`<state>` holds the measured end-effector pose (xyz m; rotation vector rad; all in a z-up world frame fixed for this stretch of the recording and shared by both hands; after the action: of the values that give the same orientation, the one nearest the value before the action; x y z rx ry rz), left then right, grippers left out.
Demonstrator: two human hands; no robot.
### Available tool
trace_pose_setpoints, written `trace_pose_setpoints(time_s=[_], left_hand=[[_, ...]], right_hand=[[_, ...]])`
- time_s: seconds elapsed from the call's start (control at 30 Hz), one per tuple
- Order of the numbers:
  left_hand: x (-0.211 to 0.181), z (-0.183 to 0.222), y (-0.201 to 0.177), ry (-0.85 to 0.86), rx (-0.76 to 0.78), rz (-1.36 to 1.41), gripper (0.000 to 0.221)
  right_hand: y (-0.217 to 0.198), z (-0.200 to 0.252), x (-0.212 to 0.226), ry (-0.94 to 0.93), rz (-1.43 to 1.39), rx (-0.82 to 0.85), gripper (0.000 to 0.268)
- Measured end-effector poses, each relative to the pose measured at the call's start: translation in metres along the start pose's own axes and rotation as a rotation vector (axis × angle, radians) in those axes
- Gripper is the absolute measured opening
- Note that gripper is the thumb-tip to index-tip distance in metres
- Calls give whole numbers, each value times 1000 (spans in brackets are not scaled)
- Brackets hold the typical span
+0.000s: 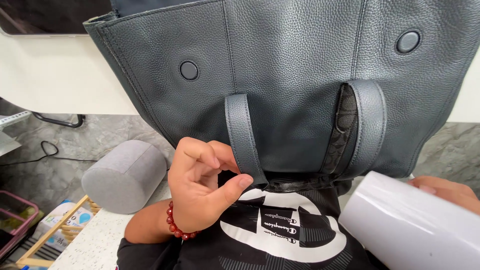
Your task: Applying edge paint to the handle of a leather tote bag and drying it with a hair dryer.
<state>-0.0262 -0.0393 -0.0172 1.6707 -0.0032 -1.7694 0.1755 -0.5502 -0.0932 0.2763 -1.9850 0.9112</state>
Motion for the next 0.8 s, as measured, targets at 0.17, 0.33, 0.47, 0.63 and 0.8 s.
trace_pose_setpoints(time_s=[0.17,0.33,0.47,0.63,0.8], left_hand=[[3,2,-2,-54,-24,29,44],[1,1,-1,-75,-26,46,44],[2,1,0,-93,-19,93,42],[0,0,4,-108,-9,138,40],[3,1,3,-114,-1,179,38]], right_hand=[[94,-104,126,47,11,92,47],[108,-116,142,59,136,143,35],[105,-113,140,32,92,155,36],[86,-74,106,102,37,254,32],[50,24,46,722,-31,391,32]])
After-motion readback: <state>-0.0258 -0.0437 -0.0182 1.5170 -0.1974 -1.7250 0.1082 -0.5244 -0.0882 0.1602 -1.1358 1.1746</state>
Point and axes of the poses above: each hand's wrist, its own z-axis away from the middle knuckle, its own y-axis out of the palm, x = y × z, the point moved 6 cm from there along -z, towards the middle knuckle, and after that the axes turned 10 degrees about z, right-handed, at the moved point
